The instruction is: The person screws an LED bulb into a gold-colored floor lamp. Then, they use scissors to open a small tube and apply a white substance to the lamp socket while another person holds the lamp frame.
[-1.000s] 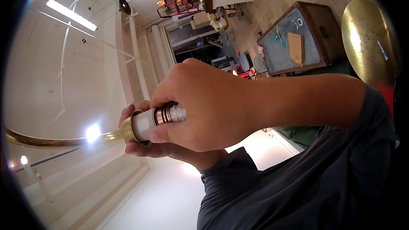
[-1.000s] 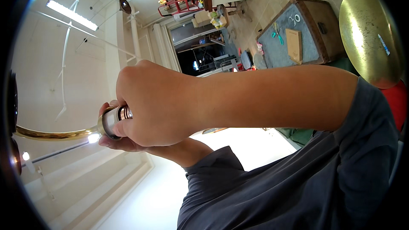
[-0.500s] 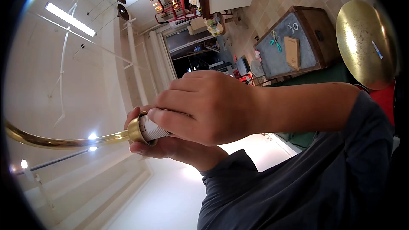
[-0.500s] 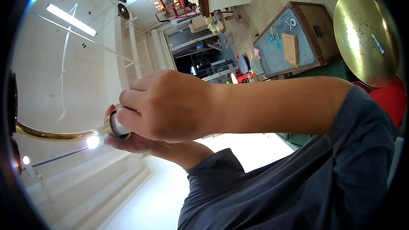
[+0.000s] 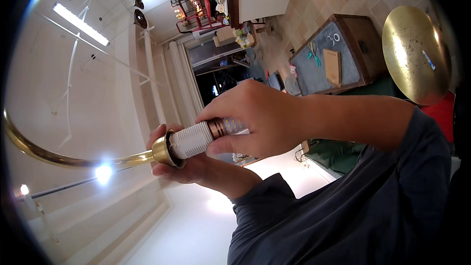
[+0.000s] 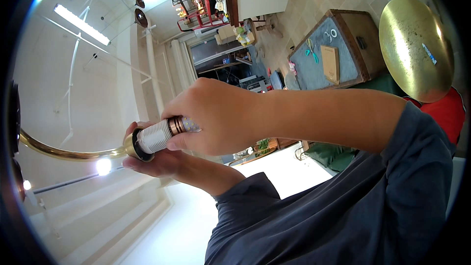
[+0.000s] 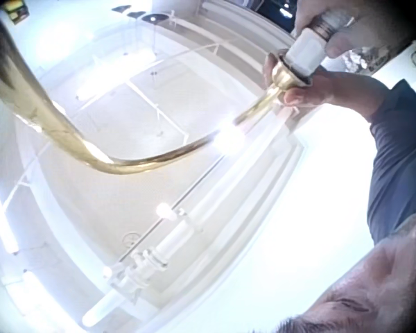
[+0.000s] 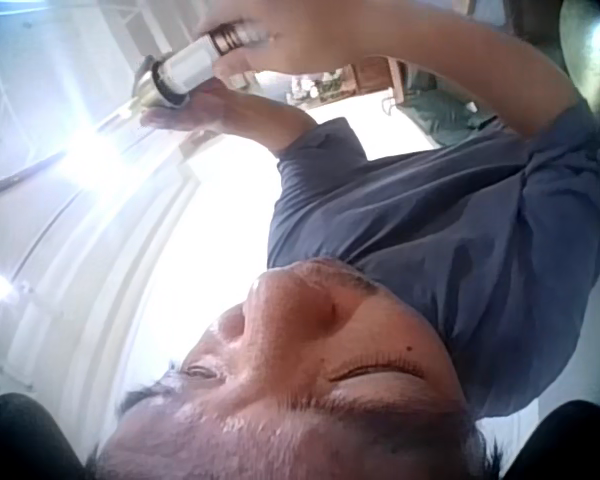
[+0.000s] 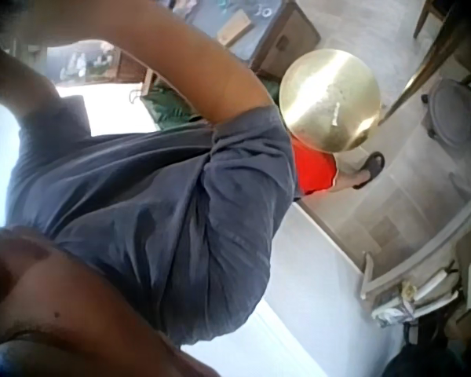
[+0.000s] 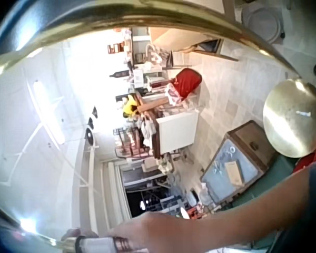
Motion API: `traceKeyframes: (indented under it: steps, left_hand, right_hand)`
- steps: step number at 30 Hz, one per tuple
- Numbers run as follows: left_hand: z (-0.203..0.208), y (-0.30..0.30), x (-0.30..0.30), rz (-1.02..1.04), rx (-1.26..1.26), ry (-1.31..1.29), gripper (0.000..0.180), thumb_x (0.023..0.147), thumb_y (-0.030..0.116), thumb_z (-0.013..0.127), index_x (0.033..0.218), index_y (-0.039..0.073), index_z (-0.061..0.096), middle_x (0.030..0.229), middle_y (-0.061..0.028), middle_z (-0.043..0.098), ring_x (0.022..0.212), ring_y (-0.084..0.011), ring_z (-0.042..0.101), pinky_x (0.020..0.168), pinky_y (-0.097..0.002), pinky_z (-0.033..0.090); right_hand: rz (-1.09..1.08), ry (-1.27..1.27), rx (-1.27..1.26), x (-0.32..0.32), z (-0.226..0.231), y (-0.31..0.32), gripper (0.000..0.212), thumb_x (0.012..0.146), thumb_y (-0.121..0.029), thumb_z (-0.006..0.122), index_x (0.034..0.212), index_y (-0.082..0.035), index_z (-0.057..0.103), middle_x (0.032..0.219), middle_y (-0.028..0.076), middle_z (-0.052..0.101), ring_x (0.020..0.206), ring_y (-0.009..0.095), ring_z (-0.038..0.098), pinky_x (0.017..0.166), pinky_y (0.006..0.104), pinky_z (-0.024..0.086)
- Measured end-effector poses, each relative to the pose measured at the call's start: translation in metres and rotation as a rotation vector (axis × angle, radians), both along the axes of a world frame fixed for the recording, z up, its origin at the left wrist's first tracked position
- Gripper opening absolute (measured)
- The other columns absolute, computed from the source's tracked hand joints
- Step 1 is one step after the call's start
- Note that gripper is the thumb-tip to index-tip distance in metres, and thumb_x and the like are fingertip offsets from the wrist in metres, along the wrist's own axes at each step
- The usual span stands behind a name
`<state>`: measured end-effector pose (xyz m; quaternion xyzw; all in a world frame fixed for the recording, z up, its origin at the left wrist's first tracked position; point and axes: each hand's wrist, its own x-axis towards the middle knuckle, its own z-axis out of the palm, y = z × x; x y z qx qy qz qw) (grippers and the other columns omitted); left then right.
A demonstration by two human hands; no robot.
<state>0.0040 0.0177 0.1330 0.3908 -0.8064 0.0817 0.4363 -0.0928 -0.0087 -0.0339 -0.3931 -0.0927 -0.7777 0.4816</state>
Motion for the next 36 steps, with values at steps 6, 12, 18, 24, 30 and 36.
traceKeyframes:
  steps: [6, 12, 18, 24, 30, 36]
  left_hand:
    - [-0.002, -0.001, -0.003, -0.009, 0.009, -0.001, 0.081, 0.091, 0.072, 0.046, 0.102, -0.006, 0.062, 0.089, -0.0132, 0.06, 0.068, -0.0226, 0.063, 0.055, -0.0288, 0.053]
    - [0.004, -0.001, 0.007, -0.032, 0.046, -0.07, 0.078, 0.093, 0.07, 0.044, 0.107, -0.005, 0.061, 0.087, -0.0132, 0.061, 0.076, -0.0221, 0.064, 0.063, -0.031, 0.055]
    - [0.007, -0.001, 0.01, -0.033, 0.091, -0.099, 0.075, 0.094, 0.068, 0.042, 0.111, -0.003, 0.06, 0.086, -0.012, 0.062, 0.078, -0.0209, 0.063, 0.065, -0.0306, 0.056]
    - [0.008, 0.0, 0.009, -0.014, 0.049, -0.103, 0.075, 0.094, 0.069, 0.042, 0.111, -0.001, 0.061, 0.086, -0.0111, 0.06, 0.08, -0.0202, 0.063, 0.067, -0.03, 0.056]
    - [-0.013, -0.001, -0.005, 0.103, -0.105, -0.005, 0.073, 0.095, 0.07, 0.04, 0.104, 0.0, 0.06, 0.091, -0.0102, 0.058, 0.075, -0.0192, 0.061, 0.062, -0.028, 0.052]
    - [-0.035, 0.002, -0.032, 0.146, -0.058, 0.161, 0.074, 0.094, 0.071, 0.043, 0.102, -0.001, 0.058, 0.089, -0.0099, 0.056, 0.078, -0.0186, 0.06, 0.068, -0.0271, 0.052]
  right_hand:
    - [0.251, 0.123, -0.076, -0.015, -0.002, -0.012, 0.046, 0.089, -0.029, 0.072, 0.118, 0.006, 0.065, 0.092, 0.016, 0.07, 0.081, 0.021, 0.066, 0.075, 0.0328, 0.052]
    - [0.318, 0.114, -0.127, -0.012, -0.001, -0.017, 0.044, 0.096, -0.032, 0.065, 0.118, 0.006, 0.065, 0.09, 0.012, 0.07, 0.08, 0.017, 0.063, 0.076, 0.0314, 0.05]
    - [0.568, 0.139, -0.187, -0.013, 0.001, -0.025, 0.039, 0.099, -0.03, 0.061, 0.116, 0.006, 0.066, 0.088, 0.009, 0.068, 0.08, 0.012, 0.059, 0.075, 0.0307, 0.049]
    - [0.426, 0.112, -0.167, -0.012, 0.002, -0.024, 0.041, 0.094, -0.03, 0.067, 0.114, 0.006, 0.066, 0.089, 0.011, 0.069, 0.081, 0.014, 0.062, 0.074, 0.0315, 0.05]
    - [0.091, 0.032, -0.044, -0.02, 0.017, 0.003, 0.041, 0.082, -0.024, 0.077, 0.108, 0.006, 0.067, 0.089, 0.018, 0.067, 0.077, 0.031, 0.067, 0.067, 0.0359, 0.053]
    - [-0.621, -0.008, 0.022, -0.008, 0.028, 0.002, 0.043, 0.074, -0.017, 0.078, 0.104, 0.01, 0.064, 0.088, 0.014, 0.064, 0.072, 0.028, 0.065, 0.067, 0.0354, 0.055]
